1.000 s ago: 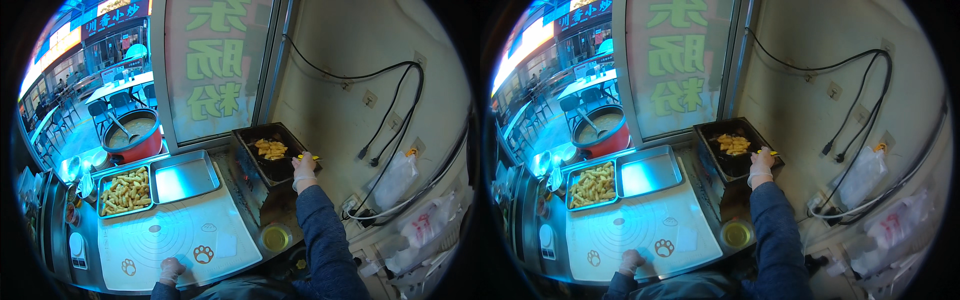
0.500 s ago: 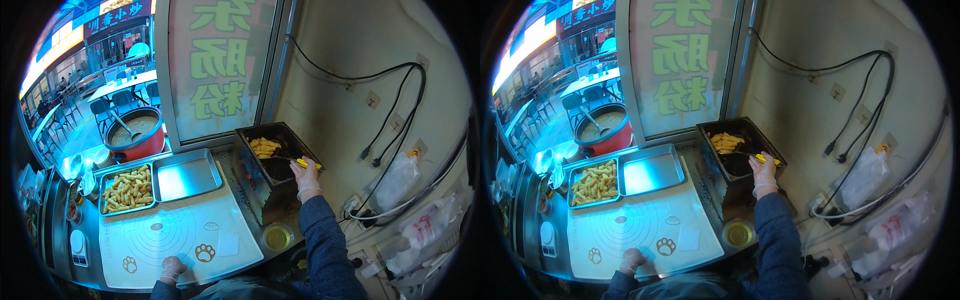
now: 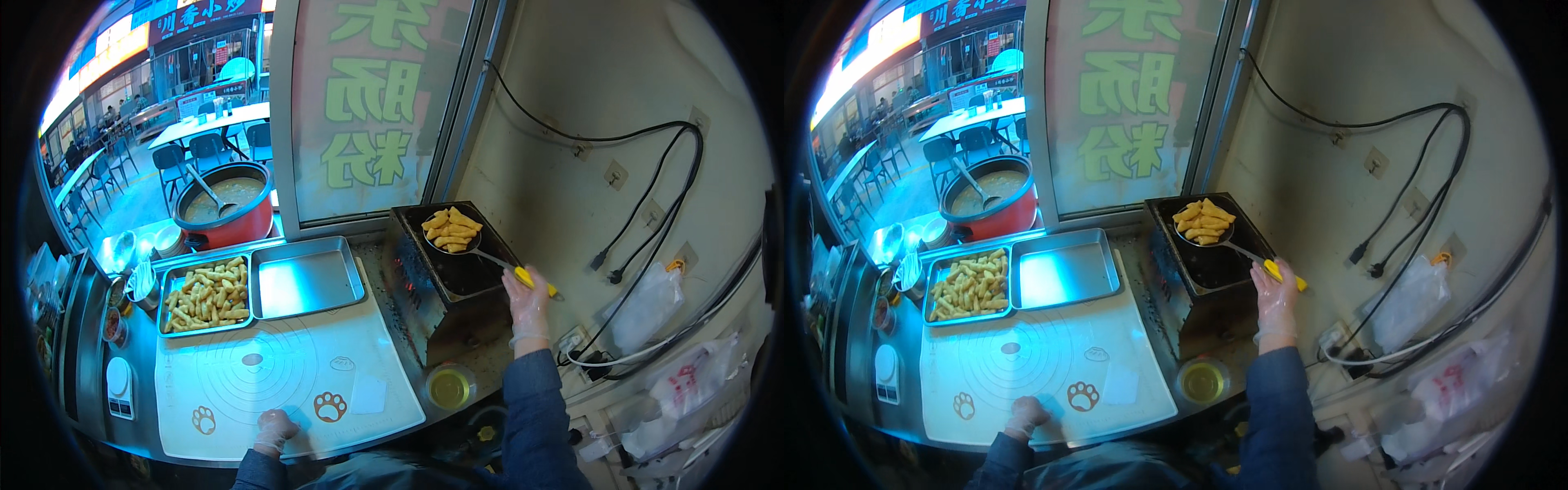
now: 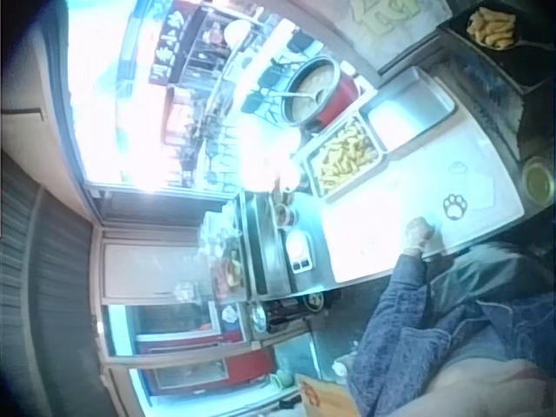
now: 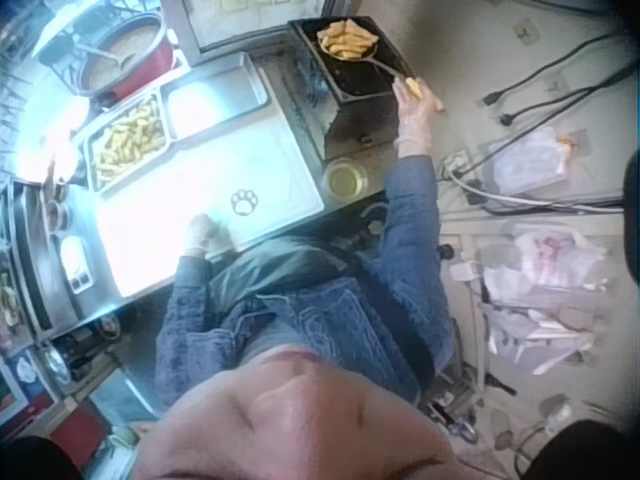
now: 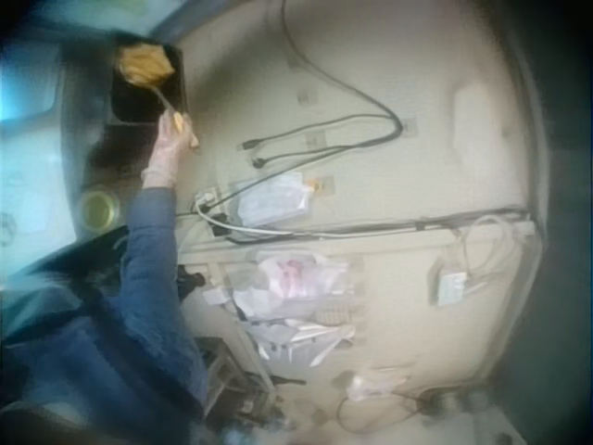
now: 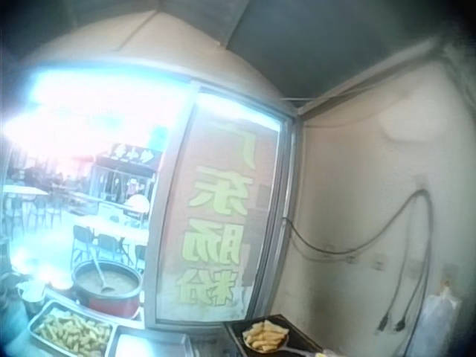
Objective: The person fries food items in a deep fryer using a yellow-handled slotted spoon, then transfers them to a metal tray. Later, the person washes a rice cooker pot at a sink, rinses it, and adds rice from a bowl into the pot.
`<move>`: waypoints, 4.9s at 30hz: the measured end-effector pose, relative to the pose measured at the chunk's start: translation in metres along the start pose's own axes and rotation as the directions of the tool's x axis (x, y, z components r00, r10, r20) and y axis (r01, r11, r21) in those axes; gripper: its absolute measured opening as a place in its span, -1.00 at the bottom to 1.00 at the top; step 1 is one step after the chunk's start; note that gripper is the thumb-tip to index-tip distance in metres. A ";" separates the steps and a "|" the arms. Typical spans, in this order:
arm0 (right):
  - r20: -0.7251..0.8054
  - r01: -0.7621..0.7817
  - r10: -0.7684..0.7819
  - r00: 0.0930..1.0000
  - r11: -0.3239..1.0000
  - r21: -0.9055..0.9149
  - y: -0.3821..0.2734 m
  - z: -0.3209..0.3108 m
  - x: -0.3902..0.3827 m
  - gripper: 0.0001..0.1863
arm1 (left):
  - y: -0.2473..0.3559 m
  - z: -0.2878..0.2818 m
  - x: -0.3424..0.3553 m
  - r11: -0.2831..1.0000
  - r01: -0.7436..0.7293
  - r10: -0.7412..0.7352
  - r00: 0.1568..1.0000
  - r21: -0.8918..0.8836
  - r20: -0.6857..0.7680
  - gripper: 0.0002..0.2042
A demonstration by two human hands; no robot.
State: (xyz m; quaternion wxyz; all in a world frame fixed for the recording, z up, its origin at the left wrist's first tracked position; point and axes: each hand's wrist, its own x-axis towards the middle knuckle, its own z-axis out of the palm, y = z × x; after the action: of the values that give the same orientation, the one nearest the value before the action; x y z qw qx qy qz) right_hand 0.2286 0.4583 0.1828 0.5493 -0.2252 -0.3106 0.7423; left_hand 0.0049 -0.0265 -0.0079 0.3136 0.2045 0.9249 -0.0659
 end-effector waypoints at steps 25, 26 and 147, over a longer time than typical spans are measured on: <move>-0.020 0.157 -0.156 0.988 0.986 0.063 -0.013 -0.028 -0.037 -0.60 | -0.007 -0.002 -0.009 0.993 -0.091 0.088 0.995 -0.080 -0.039 -0.60; 0.039 0.179 -0.181 0.983 0.982 0.063 -0.015 -0.028 -0.034 -0.60 | -0.006 -0.003 -0.008 0.992 -0.102 0.100 0.994 -0.077 -0.030 -0.61; -0.004 0.314 -0.342 0.940 0.868 -0.386 -0.003 0.048 -0.104 -0.57 | -0.207 0.003 -0.135 -0.305 -0.413 -0.406 0.871 -0.858 -0.275 -0.64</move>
State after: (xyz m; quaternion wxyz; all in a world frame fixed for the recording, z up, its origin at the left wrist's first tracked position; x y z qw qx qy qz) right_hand 0.2285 0.3493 0.2180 0.6241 -0.2978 -0.4618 0.5555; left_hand 0.0169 -0.2609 0.0703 0.0979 -0.1248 0.6241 0.7651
